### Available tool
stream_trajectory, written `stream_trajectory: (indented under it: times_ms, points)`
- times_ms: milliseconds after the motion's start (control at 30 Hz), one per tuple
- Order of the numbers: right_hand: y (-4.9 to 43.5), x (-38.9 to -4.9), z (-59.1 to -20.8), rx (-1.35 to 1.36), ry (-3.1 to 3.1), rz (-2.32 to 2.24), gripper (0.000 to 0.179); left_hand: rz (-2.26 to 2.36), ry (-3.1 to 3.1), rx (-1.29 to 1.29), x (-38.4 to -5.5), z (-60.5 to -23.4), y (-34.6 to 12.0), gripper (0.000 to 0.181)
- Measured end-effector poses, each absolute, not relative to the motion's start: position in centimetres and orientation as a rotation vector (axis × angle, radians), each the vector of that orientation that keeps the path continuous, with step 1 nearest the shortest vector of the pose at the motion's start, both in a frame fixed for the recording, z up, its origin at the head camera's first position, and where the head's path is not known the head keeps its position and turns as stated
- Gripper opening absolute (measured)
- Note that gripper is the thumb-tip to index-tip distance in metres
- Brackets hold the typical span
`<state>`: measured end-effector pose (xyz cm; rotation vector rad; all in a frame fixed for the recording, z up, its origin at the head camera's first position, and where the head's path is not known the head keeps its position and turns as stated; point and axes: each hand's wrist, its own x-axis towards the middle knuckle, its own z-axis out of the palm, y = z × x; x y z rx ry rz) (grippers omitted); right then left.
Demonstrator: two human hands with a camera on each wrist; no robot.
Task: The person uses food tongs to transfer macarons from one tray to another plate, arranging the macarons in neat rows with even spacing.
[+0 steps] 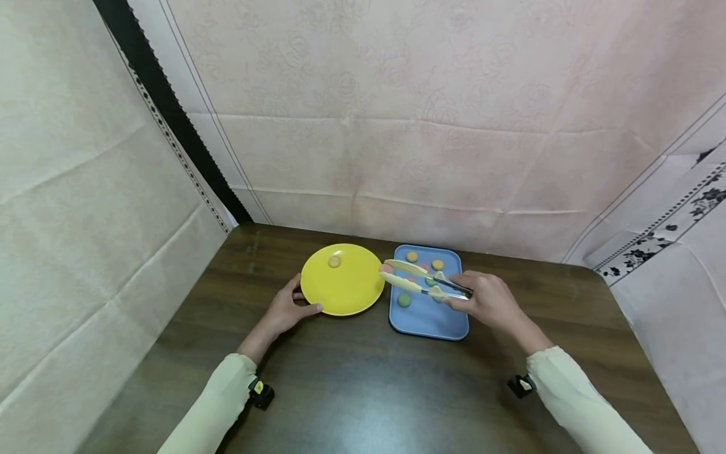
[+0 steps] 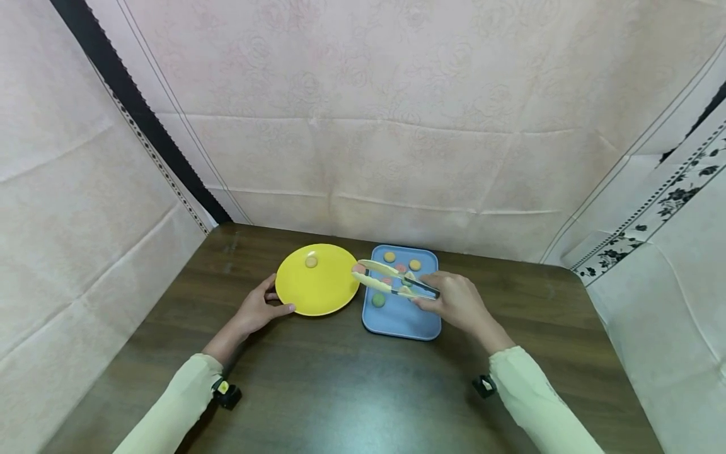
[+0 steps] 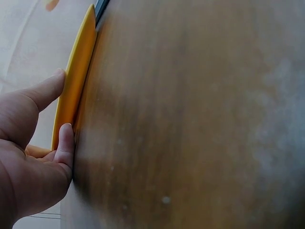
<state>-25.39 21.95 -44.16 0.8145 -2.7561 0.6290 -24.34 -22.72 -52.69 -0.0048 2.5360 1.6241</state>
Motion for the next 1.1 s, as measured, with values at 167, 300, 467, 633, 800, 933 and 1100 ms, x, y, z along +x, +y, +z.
stream_trajectory:
  times_ms: [167,300,467,633,800,933,1100]
  points:
    - [20.2,-26.8,-43.9,0.832,-2.768,0.639,0.054,1.637,2.536,0.009,-24.4,-52.7,-22.7,0.103]
    - [19.2,-27.9,-44.2,0.855,-2.753,0.643,0.053,1.644,2.544,0.024,-24.5,-52.8,-22.5,0.099]
    - [17.9,-29.4,-45.0,0.876,-2.733,0.67,0.057,1.649,2.536,0.019,-24.5,-52.9,-22.5,0.099]
    - [16.5,-30.5,-45.5,0.898,-2.729,0.725,0.059,1.627,2.535,-0.01,-24.4,-52.8,-22.7,0.103]
    - [15.5,-31.5,-45.8,0.938,-2.728,0.684,0.046,1.603,2.545,-0.027,-24.4,-52.7,-22.7,0.104]
    - [14.7,-32.3,-46.1,0.942,-2.764,0.626,0.042,1.6,2.549,-0.023,-24.4,-52.7,-22.6,0.103]
    - [13.7,-32.8,-46.4,0.931,-2.873,0.68,0.043,1.609,2.545,-0.022,-24.4,-52.8,-22.6,0.102]
